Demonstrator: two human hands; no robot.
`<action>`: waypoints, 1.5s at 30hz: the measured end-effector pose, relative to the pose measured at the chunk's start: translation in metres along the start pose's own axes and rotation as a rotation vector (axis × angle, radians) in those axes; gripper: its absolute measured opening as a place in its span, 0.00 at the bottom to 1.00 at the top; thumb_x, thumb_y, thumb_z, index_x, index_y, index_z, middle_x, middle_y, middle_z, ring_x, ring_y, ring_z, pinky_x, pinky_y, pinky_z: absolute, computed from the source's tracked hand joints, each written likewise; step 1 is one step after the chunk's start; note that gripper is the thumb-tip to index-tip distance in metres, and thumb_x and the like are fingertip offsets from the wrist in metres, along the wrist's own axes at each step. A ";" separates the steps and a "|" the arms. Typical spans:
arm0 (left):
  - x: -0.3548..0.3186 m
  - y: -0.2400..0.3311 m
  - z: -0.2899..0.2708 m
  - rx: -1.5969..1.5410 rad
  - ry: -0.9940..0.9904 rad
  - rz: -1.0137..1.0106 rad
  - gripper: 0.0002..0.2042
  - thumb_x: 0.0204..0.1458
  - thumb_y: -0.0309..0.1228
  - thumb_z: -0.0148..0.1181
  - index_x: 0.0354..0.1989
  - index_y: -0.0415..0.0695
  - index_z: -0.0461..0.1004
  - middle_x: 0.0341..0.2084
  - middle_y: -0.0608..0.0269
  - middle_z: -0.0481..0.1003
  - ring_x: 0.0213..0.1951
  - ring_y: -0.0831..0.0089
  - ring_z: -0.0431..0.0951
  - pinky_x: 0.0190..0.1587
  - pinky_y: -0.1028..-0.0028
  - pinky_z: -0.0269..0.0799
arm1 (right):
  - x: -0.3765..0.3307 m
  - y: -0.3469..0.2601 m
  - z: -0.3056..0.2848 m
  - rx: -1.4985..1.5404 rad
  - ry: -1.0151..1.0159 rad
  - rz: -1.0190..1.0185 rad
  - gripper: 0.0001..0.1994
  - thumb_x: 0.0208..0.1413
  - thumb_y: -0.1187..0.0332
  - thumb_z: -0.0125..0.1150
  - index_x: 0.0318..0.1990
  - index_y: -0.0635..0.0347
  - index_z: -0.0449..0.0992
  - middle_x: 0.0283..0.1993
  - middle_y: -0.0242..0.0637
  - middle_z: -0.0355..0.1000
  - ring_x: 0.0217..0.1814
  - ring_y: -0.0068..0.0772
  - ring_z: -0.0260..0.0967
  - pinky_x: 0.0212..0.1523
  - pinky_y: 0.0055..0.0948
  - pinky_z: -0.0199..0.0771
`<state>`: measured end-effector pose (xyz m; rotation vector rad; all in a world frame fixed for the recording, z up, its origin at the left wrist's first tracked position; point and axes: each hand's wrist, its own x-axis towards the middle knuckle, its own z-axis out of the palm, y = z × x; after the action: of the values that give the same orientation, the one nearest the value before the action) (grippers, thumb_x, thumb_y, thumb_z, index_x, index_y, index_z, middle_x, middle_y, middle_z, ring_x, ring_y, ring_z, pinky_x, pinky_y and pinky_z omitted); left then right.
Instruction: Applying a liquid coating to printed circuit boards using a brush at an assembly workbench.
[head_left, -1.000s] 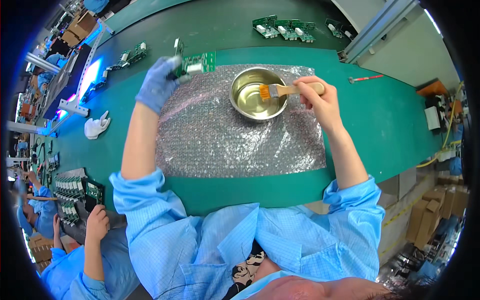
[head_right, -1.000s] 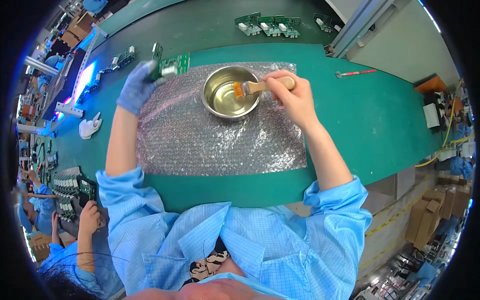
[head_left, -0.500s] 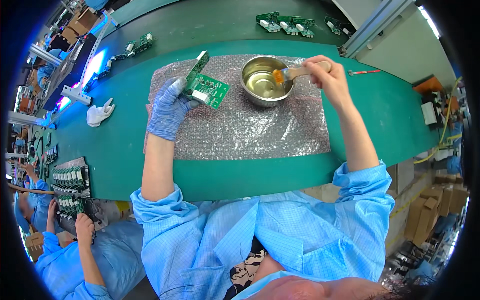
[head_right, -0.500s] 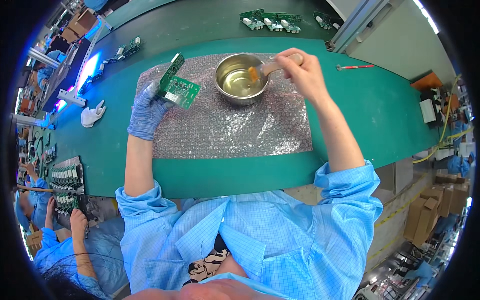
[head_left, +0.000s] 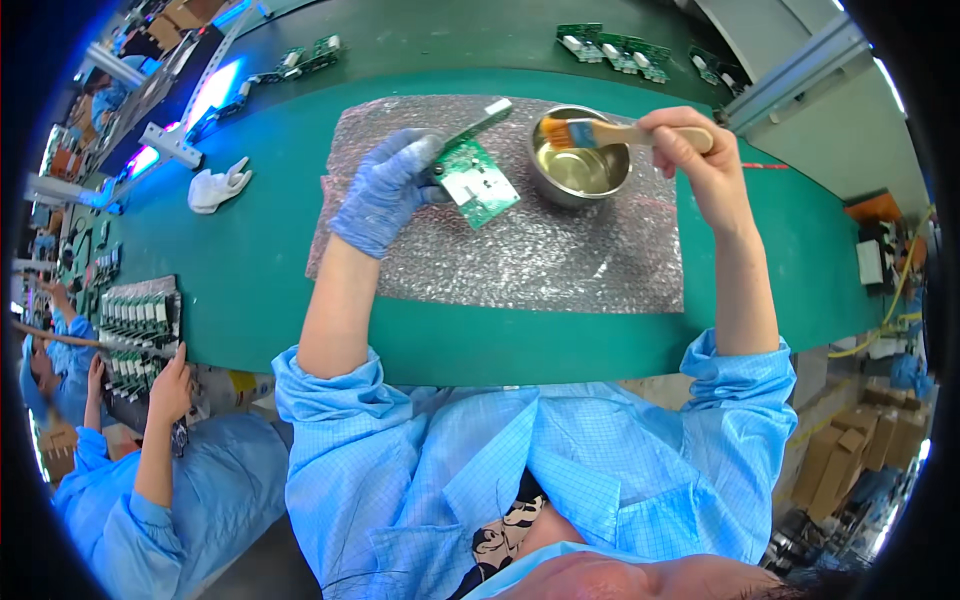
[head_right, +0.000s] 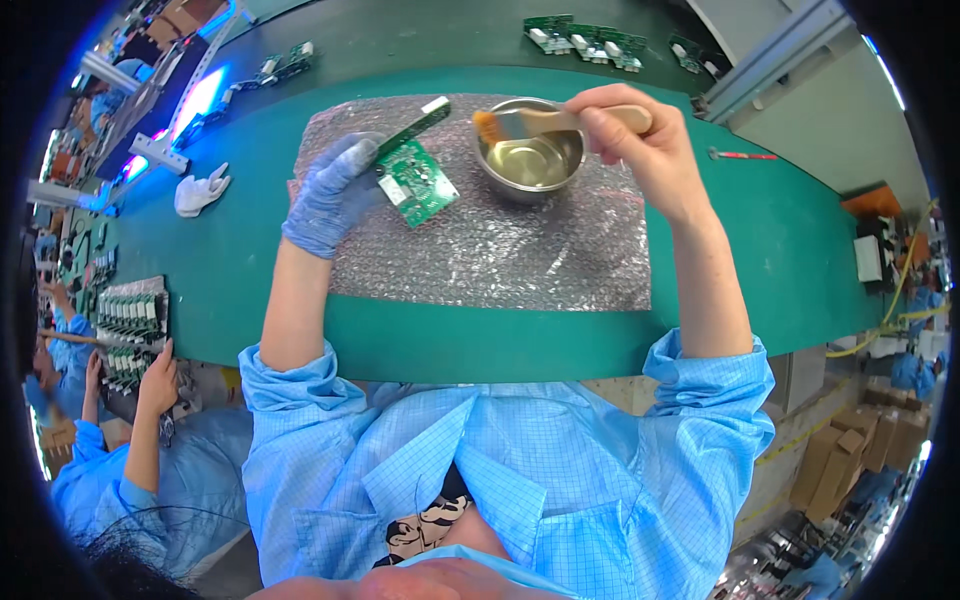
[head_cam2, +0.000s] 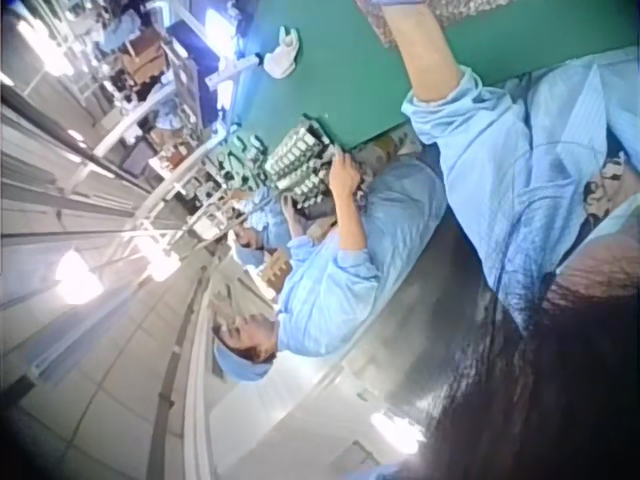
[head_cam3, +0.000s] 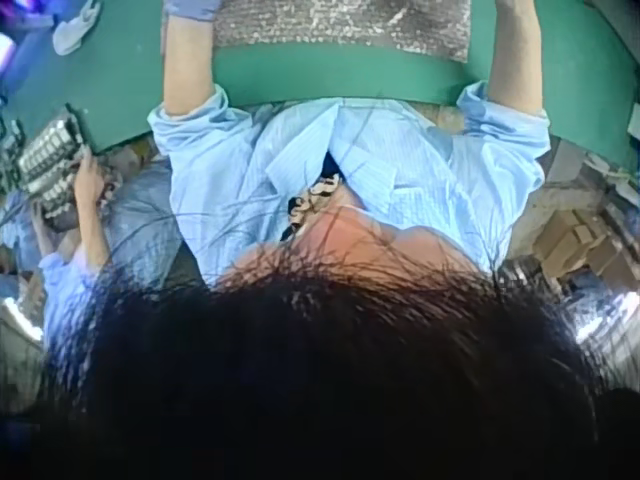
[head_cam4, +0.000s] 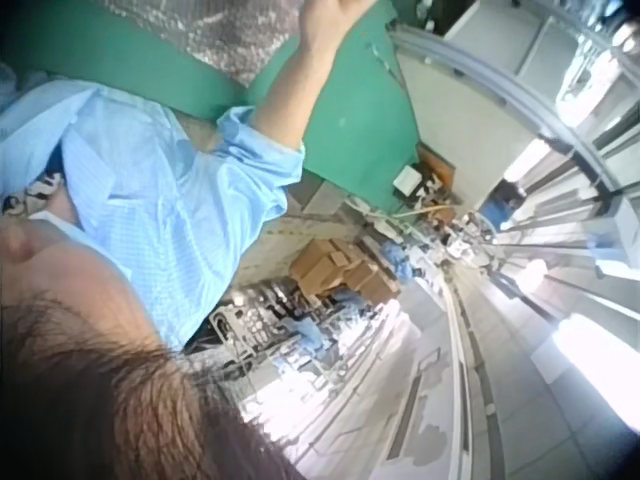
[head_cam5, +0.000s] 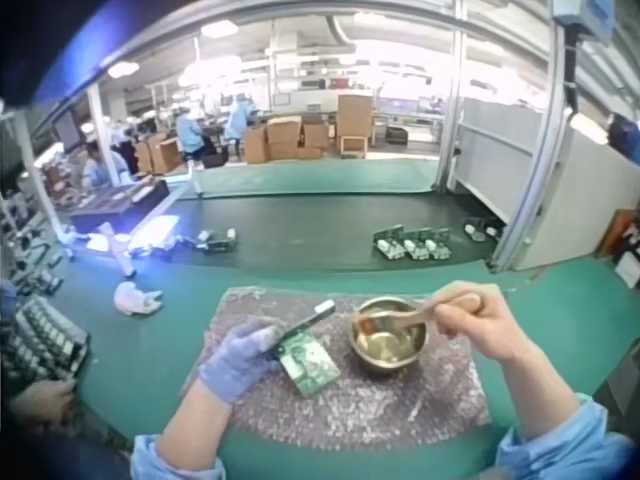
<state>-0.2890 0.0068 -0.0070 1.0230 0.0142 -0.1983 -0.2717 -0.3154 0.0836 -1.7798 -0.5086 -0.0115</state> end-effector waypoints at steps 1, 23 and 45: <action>0.000 0.000 0.000 -0.020 -0.026 0.002 0.16 0.46 0.36 0.59 0.41 0.40 0.69 0.30 0.62 0.72 0.32 0.71 0.75 0.31 0.72 0.77 | 0.003 -0.001 0.010 0.016 -0.103 -0.028 0.09 0.54 0.68 0.54 0.37 0.64 0.74 0.26 0.28 0.67 0.26 0.15 0.60 0.26 0.16 0.61; -0.005 0.001 0.008 0.167 0.034 0.027 0.11 0.45 0.30 0.62 0.36 0.43 0.71 0.29 0.65 0.72 0.30 0.77 0.74 0.27 0.77 0.77 | -0.011 0.018 0.067 -0.062 -0.186 -0.040 0.08 0.54 0.66 0.53 0.34 0.61 0.73 0.18 0.27 0.65 0.20 0.14 0.59 0.19 0.16 0.57; -0.002 -0.001 0.007 0.136 0.157 0.080 0.10 0.45 0.32 0.61 0.33 0.42 0.70 0.29 0.63 0.71 0.31 0.75 0.75 0.27 0.76 0.78 | -0.001 0.018 0.079 -0.155 -0.216 -0.259 0.06 0.53 0.71 0.51 0.33 0.62 0.72 0.20 0.29 0.67 0.21 0.17 0.61 0.22 0.17 0.59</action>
<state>-0.2922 0.0001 -0.0041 1.1702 0.1031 -0.0458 -0.2866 -0.2457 0.0448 -1.8645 -0.9129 -0.0404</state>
